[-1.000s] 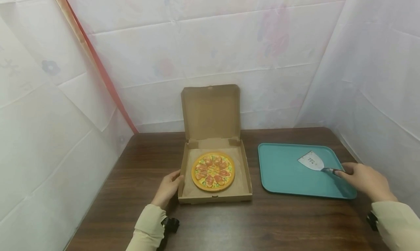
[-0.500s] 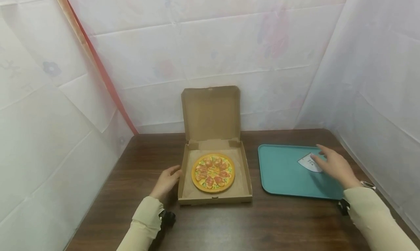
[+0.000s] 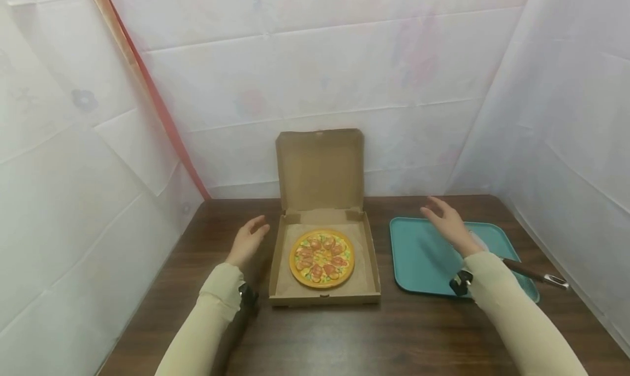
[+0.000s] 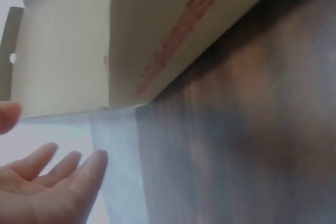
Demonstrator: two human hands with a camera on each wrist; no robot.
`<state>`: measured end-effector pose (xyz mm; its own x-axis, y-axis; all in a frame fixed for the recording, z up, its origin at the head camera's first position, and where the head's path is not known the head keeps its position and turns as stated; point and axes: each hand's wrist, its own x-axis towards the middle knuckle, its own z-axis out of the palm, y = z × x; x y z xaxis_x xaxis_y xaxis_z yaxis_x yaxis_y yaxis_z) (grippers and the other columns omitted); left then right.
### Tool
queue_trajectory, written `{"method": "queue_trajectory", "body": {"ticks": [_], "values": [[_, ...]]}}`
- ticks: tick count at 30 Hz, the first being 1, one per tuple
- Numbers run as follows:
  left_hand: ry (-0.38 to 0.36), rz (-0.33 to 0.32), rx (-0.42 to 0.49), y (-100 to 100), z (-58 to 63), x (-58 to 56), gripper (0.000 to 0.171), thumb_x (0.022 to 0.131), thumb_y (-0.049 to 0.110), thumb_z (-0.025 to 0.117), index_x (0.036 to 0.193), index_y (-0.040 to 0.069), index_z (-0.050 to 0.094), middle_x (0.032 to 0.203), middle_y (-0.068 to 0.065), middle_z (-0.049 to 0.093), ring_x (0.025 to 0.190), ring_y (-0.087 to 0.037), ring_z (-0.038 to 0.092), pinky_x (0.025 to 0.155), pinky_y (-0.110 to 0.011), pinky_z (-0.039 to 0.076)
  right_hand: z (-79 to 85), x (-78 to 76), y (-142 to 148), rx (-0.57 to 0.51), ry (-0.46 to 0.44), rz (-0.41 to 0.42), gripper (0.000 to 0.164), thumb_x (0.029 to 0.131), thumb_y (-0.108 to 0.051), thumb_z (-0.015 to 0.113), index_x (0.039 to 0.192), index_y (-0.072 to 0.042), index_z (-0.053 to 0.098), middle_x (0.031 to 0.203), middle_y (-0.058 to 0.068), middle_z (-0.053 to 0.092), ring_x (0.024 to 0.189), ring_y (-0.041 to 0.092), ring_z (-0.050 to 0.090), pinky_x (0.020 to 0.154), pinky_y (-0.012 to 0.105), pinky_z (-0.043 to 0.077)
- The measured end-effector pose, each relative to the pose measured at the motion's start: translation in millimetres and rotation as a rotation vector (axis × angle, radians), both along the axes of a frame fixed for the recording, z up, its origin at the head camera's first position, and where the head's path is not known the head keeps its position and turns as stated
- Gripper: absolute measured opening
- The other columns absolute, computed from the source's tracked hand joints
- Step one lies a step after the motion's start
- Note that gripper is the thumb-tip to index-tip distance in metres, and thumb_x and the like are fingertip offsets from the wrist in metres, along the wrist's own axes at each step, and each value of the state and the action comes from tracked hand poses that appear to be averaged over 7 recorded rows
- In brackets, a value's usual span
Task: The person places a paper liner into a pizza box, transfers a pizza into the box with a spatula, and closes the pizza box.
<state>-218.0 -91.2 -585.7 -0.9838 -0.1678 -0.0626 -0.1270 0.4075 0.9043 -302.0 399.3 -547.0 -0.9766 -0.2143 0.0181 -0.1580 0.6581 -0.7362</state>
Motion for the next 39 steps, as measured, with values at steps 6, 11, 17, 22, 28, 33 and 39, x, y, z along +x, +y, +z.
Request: {"method": "queue_trajectory", "body": {"ticks": [6, 11, 17, 22, 28, 33, 39], "values": [[0.032, 0.001, 0.004, -0.4, 12.4, -22.3, 0.064, 0.102, 0.040, 0.047, 0.154, 0.009, 0.027, 0.161, -0.016, 0.027, 0.147, -0.037, 0.028, 0.119, -0.054, 0.025, 3.4, -23.4, -43.3, -0.101, 0.005, 0.006, 0.069, 0.103, -0.045, 0.041, 0.153, 0.000, 0.025, 0.154, 0.028, 0.032, 0.143, 0.045, 0.028, 0.115, 0.060, 0.030], [0.021, -0.036, 0.177, 1.0, 17.1, -36.0, 0.075, 0.103, 0.056, 0.030, 0.159, 0.012, 0.008, 0.166, -0.010, 0.007, 0.153, -0.031, 0.012, 0.124, -0.049, 0.017, 5.8, -35.7, -72.2, -0.254, -0.092, 0.002, 0.068, 0.106, -0.047, 0.027, 0.156, -0.001, 0.017, 0.162, 0.022, 0.016, 0.149, 0.040, 0.018, 0.121, 0.055, 0.021], [0.016, -0.098, 0.310, 8.7, 24.3, -53.4, 0.071, 0.104, 0.052, 0.010, 0.157, 0.007, -0.005, 0.165, -0.012, -0.011, 0.153, -0.032, -0.007, 0.125, -0.047, 0.004, 8.0, -43.3, -101.6, -0.362, -0.222, 0.025, 0.070, 0.106, -0.049, 0.015, 0.157, -0.002, 0.001, 0.164, 0.023, 0.004, 0.150, 0.042, 0.013, 0.122, 0.053, 0.018], [0.000, -0.166, 0.365, 17.3, 31.2, -66.3, 0.069, 0.105, 0.049, 0.010, 0.156, 0.006, -0.009, 0.164, -0.014, -0.015, 0.152, -0.034, -0.012, 0.125, -0.050, 0.000, 8.2, -45.7, -120.0, -0.358, -0.251, 0.051, 0.070, 0.106, -0.049, 0.013, 0.157, -0.002, 0.000, 0.163, 0.024, 0.009, 0.149, 0.043, 0.016, 0.123, 0.052, 0.017], [-0.038, -0.187, 0.445, 24.8, 36.0, -74.5, 0.070, 0.104, 0.050, 0.012, 0.157, 0.011, -0.011, 0.164, -0.017, -0.014, 0.152, -0.033, -0.012, 0.123, -0.054, -0.003, 3.1, -46.4, -136.9, -0.342, -0.243, 0.071, 0.071, 0.106, -0.049, 0.013, 0.156, 0.000, 0.005, 0.161, 0.024, 0.015, 0.148, 0.042, 0.020, 0.123, 0.050, 0.016], [-0.053, -0.176, 0.455, 30.3, 39.0, -77.4, 0.070, 0.104, 0.051, 0.012, 0.156, 0.011, -0.013, 0.164, -0.013, -0.016, 0.152, -0.029, -0.015, 0.123, -0.053, -0.005, -4.4, -49.3, -144.2, -0.379, -0.273, 0.070, 0.073, 0.105, -0.053, 0.015, 0.157, -0.003, 0.004, 0.164, 0.019, 0.009, 0.149, 0.040, 0.017, 0.123, 0.050, 0.016], [-0.073, -0.176, 0.436, 31.8, 39.5, -81.1, 0.070, 0.104, 0.052, 0.012, 0.157, 0.013, -0.013, 0.164, -0.011, -0.015, 0.152, -0.028, -0.013, 0.124, -0.052, -0.003, -6.6, -47.7, -147.0, -0.388, -0.264, 0.098, 0.073, 0.104, -0.054, 0.014, 0.157, -0.005, 0.005, 0.165, 0.017, 0.007, 0.150, 0.040, 0.016, 0.123, 0.050, 0.016]]}}
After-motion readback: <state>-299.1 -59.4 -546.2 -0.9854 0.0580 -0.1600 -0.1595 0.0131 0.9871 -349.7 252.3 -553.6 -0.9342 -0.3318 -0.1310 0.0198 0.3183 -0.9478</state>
